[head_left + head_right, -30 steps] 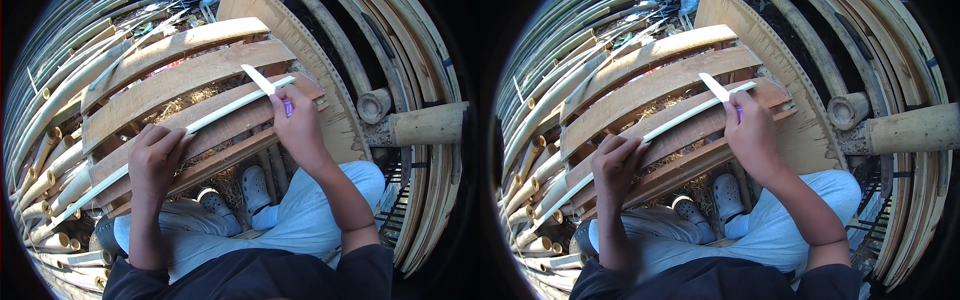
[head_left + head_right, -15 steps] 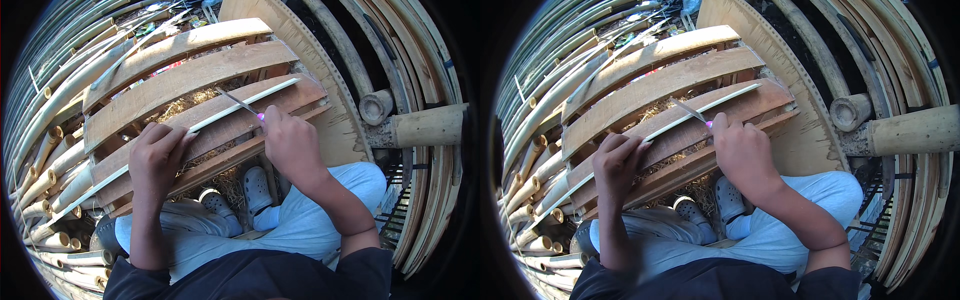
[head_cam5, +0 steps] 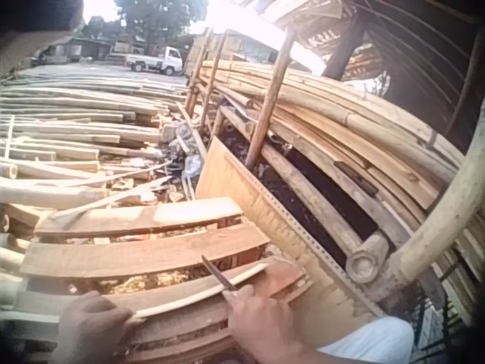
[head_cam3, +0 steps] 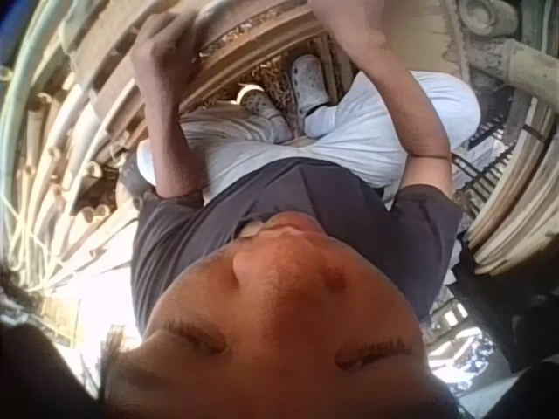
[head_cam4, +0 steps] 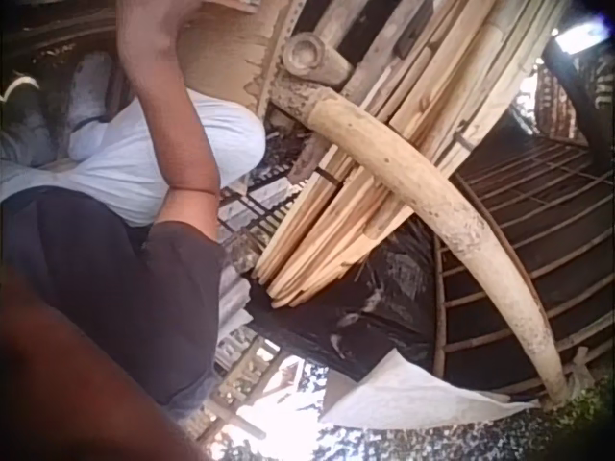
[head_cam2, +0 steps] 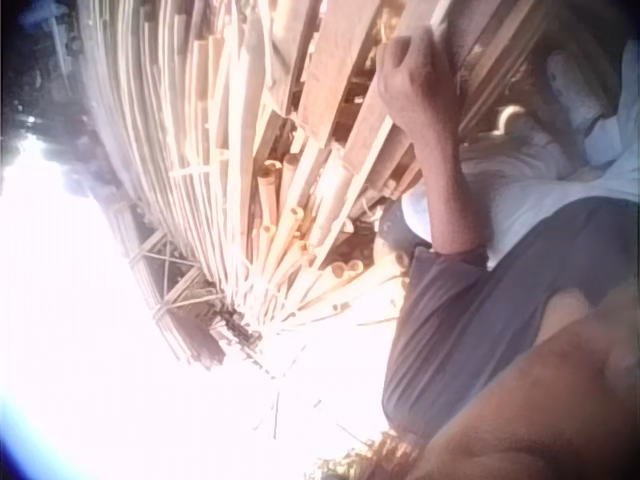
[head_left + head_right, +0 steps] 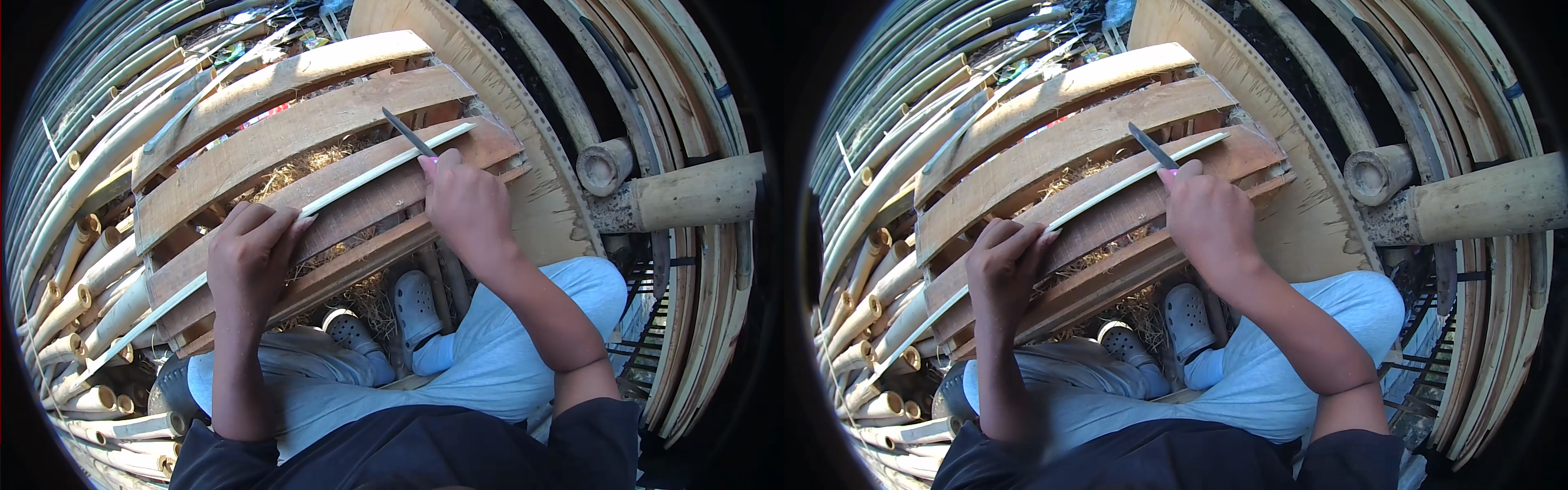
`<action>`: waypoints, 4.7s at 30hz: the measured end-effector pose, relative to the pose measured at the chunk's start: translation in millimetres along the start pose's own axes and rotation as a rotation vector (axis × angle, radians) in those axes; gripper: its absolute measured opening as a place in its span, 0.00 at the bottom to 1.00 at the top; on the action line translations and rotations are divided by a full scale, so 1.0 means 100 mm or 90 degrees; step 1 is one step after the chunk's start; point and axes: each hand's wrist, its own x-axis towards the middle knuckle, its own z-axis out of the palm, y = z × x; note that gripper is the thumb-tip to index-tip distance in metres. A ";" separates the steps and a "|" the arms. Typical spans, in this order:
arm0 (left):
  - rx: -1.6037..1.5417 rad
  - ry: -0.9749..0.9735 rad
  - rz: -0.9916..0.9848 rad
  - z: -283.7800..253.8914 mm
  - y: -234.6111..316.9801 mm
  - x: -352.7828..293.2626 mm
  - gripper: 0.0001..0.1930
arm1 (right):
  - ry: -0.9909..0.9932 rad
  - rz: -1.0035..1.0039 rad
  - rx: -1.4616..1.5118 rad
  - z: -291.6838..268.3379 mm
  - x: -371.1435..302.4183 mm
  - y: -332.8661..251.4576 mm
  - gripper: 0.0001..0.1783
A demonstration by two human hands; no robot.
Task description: The person trims and scrapes bamboo strips with a knife over a wooden crate.
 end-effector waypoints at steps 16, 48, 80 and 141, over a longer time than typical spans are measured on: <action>0.014 -0.010 0.042 0.00 0.04 -0.03 0.06 | -0.043 -0.112 -0.013 -0.09 -0.05 -0.11 0.24; 0.001 -0.007 0.020 0.03 0.05 -0.04 0.07 | -0.017 0.002 -0.038 -0.05 -0.01 0.08 0.21; -0.029 -0.018 -0.009 -0.04 0.02 -0.01 0.07 | -0.049 -0.049 -0.046 -0.10 0.05 0.39 0.25; -0.016 0.032 0.051 0.10 0.01 -0.09 0.07 | 0.025 -0.086 0.051 0.06 -0.45 -0.30 0.15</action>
